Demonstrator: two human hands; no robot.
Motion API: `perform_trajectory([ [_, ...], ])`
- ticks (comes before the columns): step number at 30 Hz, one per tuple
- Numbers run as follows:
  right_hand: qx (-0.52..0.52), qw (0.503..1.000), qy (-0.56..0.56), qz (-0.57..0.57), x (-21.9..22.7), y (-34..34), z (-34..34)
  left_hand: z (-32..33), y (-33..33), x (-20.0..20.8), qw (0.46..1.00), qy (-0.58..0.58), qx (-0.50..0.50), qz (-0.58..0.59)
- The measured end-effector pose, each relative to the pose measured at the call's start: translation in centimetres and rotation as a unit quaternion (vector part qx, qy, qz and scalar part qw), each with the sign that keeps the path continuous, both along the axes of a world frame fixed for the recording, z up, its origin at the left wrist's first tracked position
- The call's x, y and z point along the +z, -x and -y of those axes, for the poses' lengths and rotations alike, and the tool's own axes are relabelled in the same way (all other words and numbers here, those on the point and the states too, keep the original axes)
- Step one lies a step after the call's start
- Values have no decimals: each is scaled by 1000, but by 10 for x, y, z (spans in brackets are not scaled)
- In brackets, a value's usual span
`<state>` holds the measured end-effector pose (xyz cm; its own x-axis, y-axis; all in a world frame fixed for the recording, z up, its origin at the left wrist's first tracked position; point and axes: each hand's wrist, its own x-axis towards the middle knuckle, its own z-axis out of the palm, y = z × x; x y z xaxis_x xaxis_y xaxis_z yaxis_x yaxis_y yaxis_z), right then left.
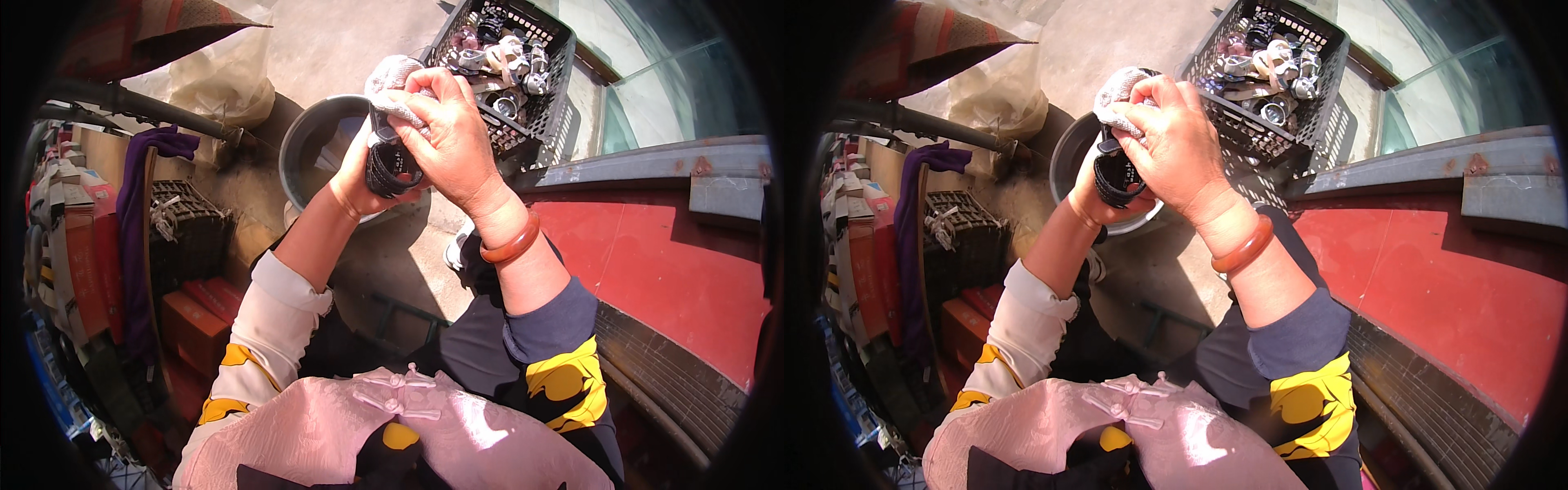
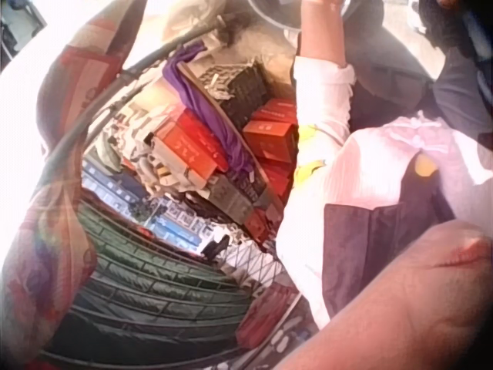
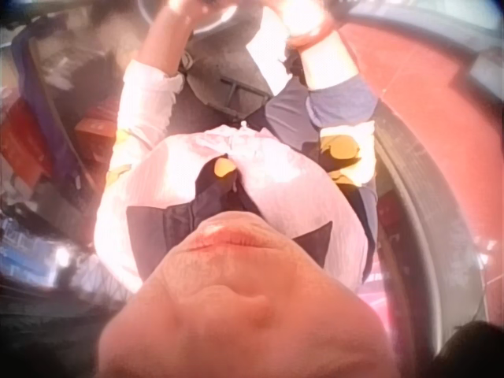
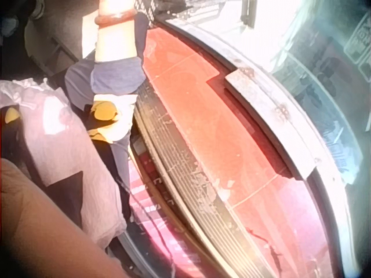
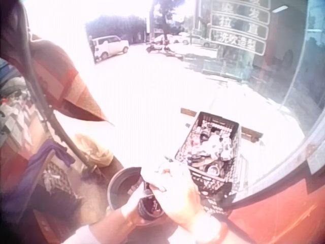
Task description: The person wipes a black shoe with a white cloth, repeatedly dipping the cloth into a metal bowl of water and cleaning the shoe's upper, sole, and strap areas. The person handles the shoe one at a time, turning it over to reach different surfaces.
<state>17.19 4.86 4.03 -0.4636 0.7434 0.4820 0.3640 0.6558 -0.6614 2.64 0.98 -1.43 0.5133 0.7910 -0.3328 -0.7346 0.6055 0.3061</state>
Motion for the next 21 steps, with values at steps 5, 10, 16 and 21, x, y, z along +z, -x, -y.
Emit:
perform_trajectory([
  [5, 78, 997, -11, 25, 12, -6, -5, 8, -1, 3, 999, 24, -29, -35],
  [10, 139, 988, 71, -7, 6, -19, -23, 11, 0, 7, 975, 48, -143, 164],
  [16, 26, 778, 409, -477, 14, -53, -44, 7, 6, -12, 907, -10, -249, 340],
  [21, 89, 866, 391, -299, 25, -50, -40, 8, 1, -2, 910, 80, -234, 332],
])
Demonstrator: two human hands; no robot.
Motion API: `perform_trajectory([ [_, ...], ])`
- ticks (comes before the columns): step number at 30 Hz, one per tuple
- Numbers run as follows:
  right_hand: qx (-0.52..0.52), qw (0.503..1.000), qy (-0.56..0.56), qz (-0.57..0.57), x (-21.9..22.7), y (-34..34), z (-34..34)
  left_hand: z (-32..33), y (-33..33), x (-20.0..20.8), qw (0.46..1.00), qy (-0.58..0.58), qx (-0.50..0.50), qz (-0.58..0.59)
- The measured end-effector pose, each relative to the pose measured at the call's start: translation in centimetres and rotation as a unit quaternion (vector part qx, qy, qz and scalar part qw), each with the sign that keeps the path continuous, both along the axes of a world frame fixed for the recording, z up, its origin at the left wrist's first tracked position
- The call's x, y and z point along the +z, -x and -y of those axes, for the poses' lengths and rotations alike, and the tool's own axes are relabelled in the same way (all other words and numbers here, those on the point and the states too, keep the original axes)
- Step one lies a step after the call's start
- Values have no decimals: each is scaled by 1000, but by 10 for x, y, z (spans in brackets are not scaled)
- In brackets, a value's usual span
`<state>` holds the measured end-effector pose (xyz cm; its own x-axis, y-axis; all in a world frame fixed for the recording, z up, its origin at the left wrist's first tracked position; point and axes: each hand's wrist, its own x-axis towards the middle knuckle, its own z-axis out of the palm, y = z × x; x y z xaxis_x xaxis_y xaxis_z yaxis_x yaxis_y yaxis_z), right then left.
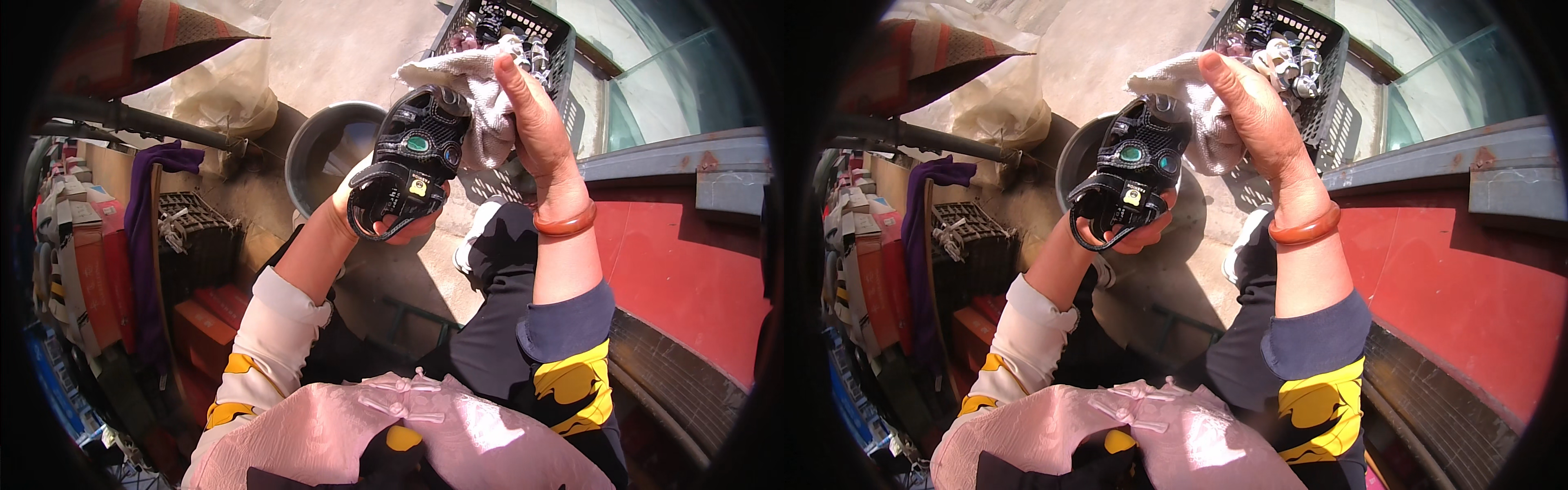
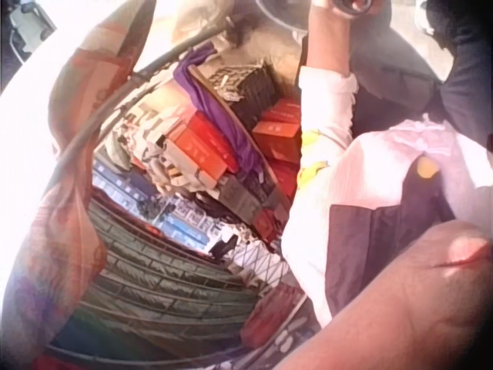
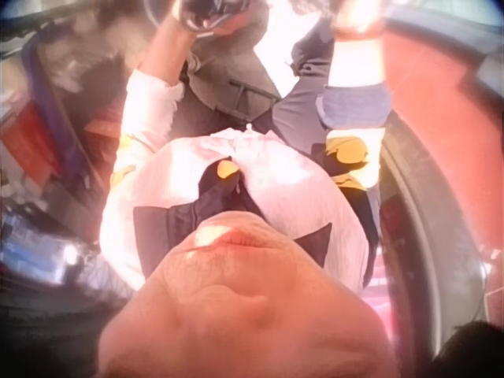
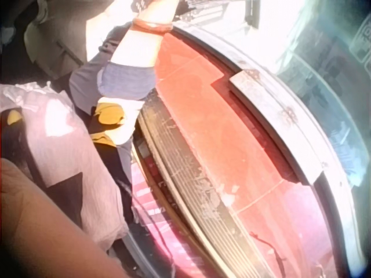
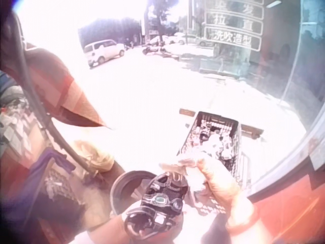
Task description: The person wipes a black shoe with a white cloth, repeatedly dipping the cloth into a metal bowl of water and cleaning the shoe's upper, sole, and strap areas. The person handles the shoe one at a time, turning it over to reach different surfaces.
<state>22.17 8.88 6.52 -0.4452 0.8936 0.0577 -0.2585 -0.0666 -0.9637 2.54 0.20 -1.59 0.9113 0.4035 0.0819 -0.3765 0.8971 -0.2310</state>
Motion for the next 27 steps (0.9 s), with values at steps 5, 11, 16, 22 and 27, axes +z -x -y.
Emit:
perform_trajectory([
  [5, 94, 992, -7, 83, -2, 4, 7, 5, 5, 11, 982, 34, 91, -164],
  [11, -10, 993, -16, 119, -13, 5, 7, -3, 17, 30, 876, -196, 239, -371],
  [16, 10, 992, -14, 123, -10, 4, 3, 3, 10, 33, 799, -250, 269, -476],
  [22, 44, 993, 84, 67, 2, 3, 2, 0, 4, 31, 725, -333, 304, -520],
  [27, 55, 991, 110, 55, 3, 3, 2, 1, 2, 32, 732, -341, 307, -504],
])
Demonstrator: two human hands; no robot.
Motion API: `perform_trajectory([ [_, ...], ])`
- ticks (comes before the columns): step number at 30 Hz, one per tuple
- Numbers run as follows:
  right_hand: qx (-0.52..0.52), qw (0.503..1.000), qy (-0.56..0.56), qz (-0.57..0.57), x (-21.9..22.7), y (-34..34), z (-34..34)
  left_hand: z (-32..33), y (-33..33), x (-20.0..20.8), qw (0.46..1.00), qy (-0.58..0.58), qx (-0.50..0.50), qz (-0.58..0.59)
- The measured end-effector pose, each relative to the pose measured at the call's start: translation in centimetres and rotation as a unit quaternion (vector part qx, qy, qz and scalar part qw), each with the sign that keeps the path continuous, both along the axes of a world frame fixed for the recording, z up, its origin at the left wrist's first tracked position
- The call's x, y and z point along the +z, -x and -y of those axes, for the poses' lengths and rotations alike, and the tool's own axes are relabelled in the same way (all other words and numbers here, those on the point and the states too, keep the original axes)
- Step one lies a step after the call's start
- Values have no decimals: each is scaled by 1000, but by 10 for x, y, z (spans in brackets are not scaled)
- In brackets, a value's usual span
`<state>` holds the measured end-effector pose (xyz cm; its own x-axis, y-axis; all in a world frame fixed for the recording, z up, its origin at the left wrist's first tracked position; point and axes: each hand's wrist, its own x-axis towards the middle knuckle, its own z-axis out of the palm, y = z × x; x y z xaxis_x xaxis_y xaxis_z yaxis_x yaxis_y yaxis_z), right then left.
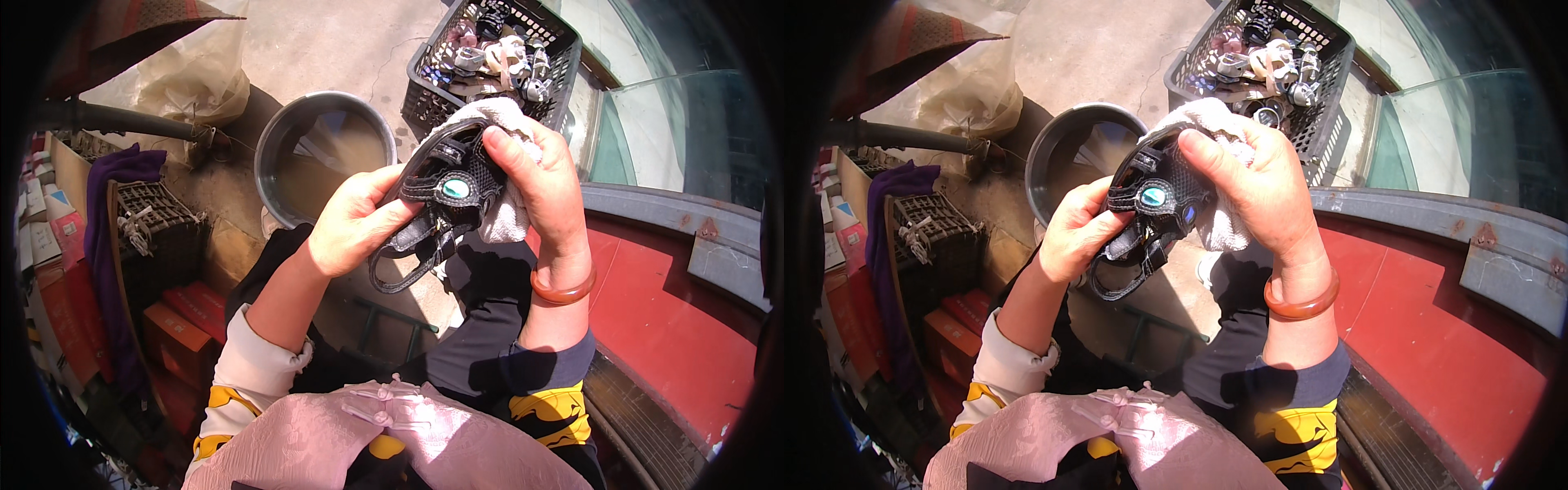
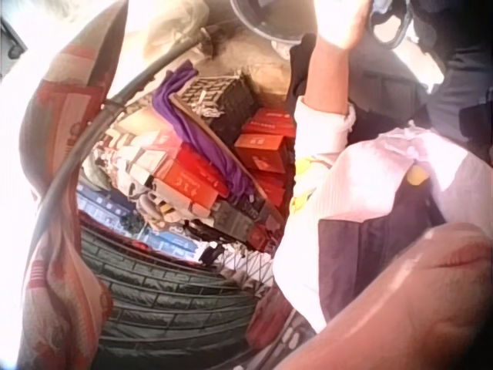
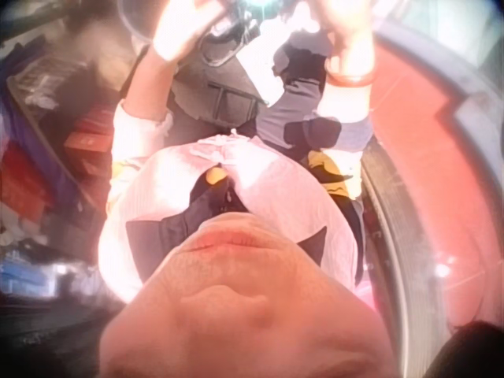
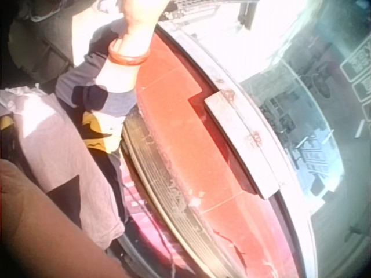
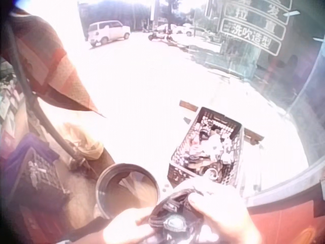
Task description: The person wipes a black shoe with a white cloth, repeatedly dipping the cloth into a metal bowl of water and cleaning the shoe's upper, sole, and strap areas. The person handles the shoe one at a time, turning it over to reach different surfaces.
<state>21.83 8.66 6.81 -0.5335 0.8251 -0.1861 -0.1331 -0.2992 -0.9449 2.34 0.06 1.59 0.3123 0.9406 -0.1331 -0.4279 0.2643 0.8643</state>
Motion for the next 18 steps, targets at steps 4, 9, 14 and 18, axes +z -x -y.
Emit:
perform_trajectory([
  [4, 4, 1000, -2, -15, 5, 1, 2, -1, 3, -1, 999, -26, -11, -23],
  [9, 15, 999, 19, -33, 4, 2, 2, 1, 4, 0, 999, -32, -13, -13],
  [14, 25, 997, 40, -66, 0, 1, 2, 4, 5, 0, 998, -57, -15, 9],
  [18, 37, 994, 53, -86, 2, 3, 3, 6, 6, 3, 995, -97, -15, -11],
])
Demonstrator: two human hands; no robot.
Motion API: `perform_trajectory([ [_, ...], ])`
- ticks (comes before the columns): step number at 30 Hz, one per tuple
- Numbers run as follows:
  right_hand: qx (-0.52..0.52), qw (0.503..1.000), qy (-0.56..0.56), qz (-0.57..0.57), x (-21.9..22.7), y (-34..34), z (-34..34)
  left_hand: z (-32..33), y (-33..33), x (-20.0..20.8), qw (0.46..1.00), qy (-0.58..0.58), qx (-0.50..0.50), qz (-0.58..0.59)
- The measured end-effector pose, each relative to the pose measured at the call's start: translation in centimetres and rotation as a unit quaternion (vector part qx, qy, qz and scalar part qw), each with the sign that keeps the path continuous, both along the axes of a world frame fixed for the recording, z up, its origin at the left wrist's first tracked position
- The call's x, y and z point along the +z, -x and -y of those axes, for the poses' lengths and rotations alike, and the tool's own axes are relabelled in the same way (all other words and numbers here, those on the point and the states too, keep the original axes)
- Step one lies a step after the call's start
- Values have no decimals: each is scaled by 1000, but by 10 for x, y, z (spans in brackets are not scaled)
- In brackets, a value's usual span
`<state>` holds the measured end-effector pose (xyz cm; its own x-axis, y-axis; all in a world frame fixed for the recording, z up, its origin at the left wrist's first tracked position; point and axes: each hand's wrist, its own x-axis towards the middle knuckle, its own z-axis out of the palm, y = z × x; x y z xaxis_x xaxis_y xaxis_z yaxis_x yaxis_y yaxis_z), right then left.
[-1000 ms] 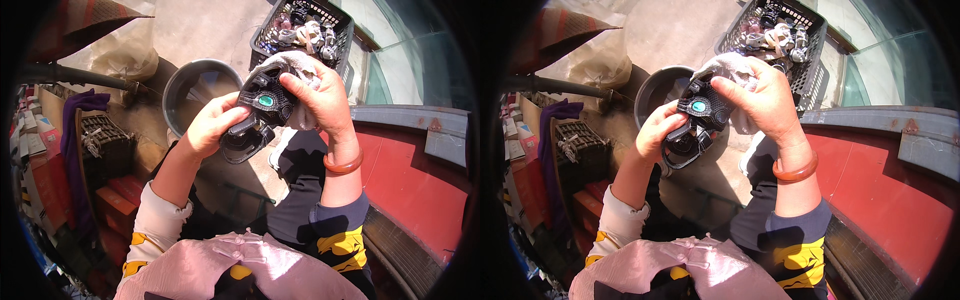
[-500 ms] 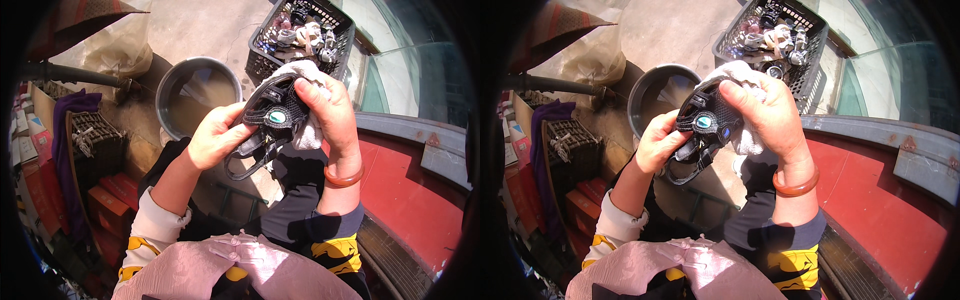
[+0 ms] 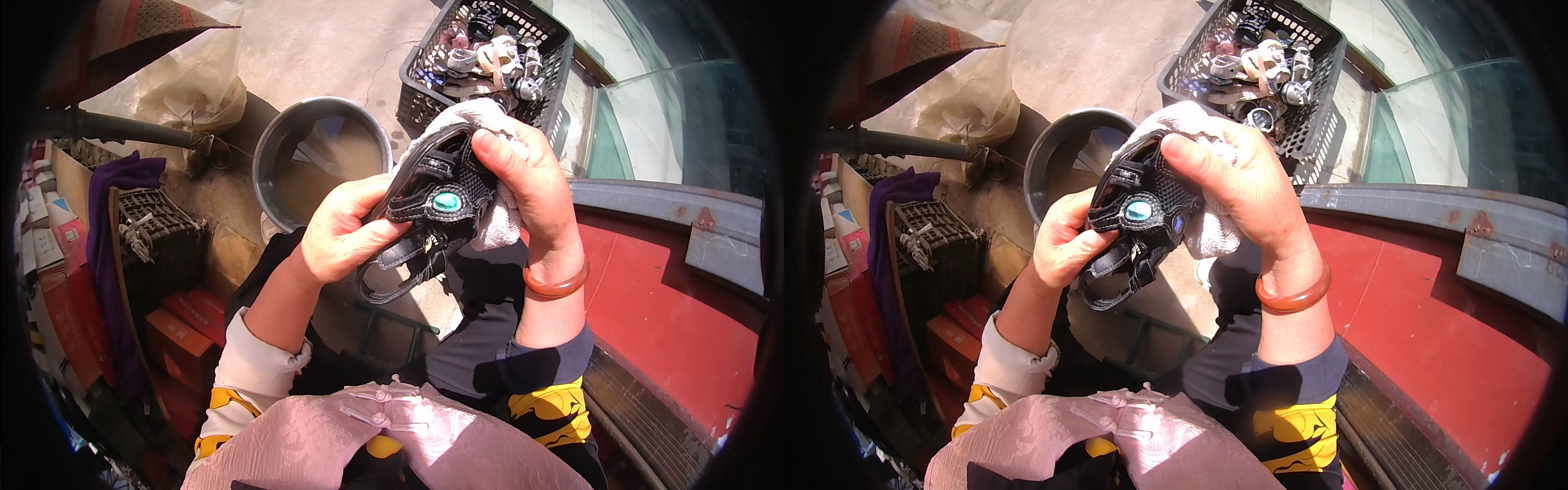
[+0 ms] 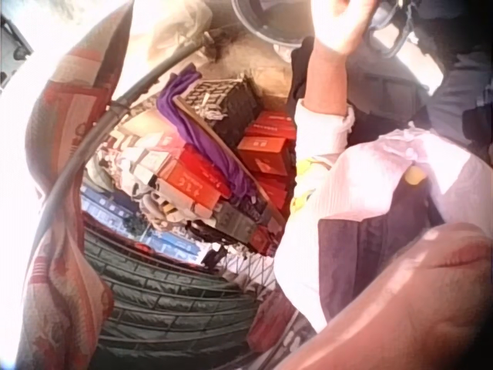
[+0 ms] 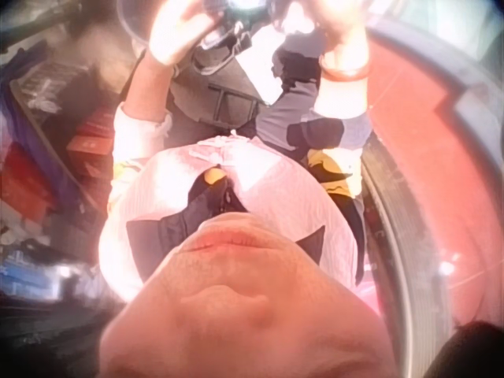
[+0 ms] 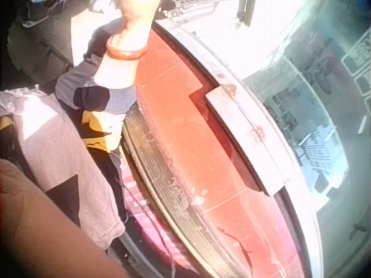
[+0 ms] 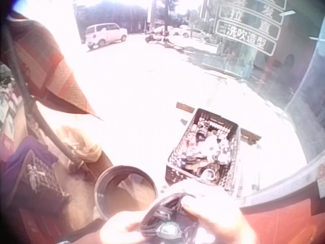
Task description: The person wipes a black shoe with a white cloth, repeatedly dipping the cloth into a metal bowl of water and cleaning the shoe's upper, sole, and strap areas. The person handles the shoe one at a time, turning it over to reach different surfaces.
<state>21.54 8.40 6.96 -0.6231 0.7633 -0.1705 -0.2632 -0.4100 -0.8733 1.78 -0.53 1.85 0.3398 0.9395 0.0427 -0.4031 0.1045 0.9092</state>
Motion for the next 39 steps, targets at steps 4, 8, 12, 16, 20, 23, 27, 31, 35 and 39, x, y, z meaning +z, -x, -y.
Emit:
perform_trajectory([
  [4, 21, 1000, 4, -8, -6, -1, -1, 1, 2, 5, 999, -33, -5, -29],
  [8, 31, 1000, 1, -5, -8, 0, -3, 2, 1, 6, 1000, -15, -11, -19],
  [12, 36, 999, 12, -18, -8, 0, -2, 3, 2, 6, 999, -22, -12, -32],
  [16, 46, 998, 31, -26, -8, 0, -3, 2, 0, 8, 998, -43, -2, -42],
  [20, 36, 999, 13, -13, -12, 0, -2, 2, 0, 6, 995, -72, 3, -66],
  [23, 29, 999, 6, 31, -16, -1, -7, 7, -6, 9, 998, 54, -13, 31],
  [27, -12, 997, -15, 74, -31, -6, -16, 1, -12, 3, 988, 129, -6, 80],
  [31, -26, 997, -56, 46, -26, -10, -17, -2, -11, 1, 994, 61, -29, 83],
  [35, -84, 994, -47, 48, -22, -13, -13, -7, 1, -3, 999, 16, -29, 8],
  [39, -164, 977, -63, 120, -24, -17, -18, -6, 3, -6, 980, 142, 14, 137],
])
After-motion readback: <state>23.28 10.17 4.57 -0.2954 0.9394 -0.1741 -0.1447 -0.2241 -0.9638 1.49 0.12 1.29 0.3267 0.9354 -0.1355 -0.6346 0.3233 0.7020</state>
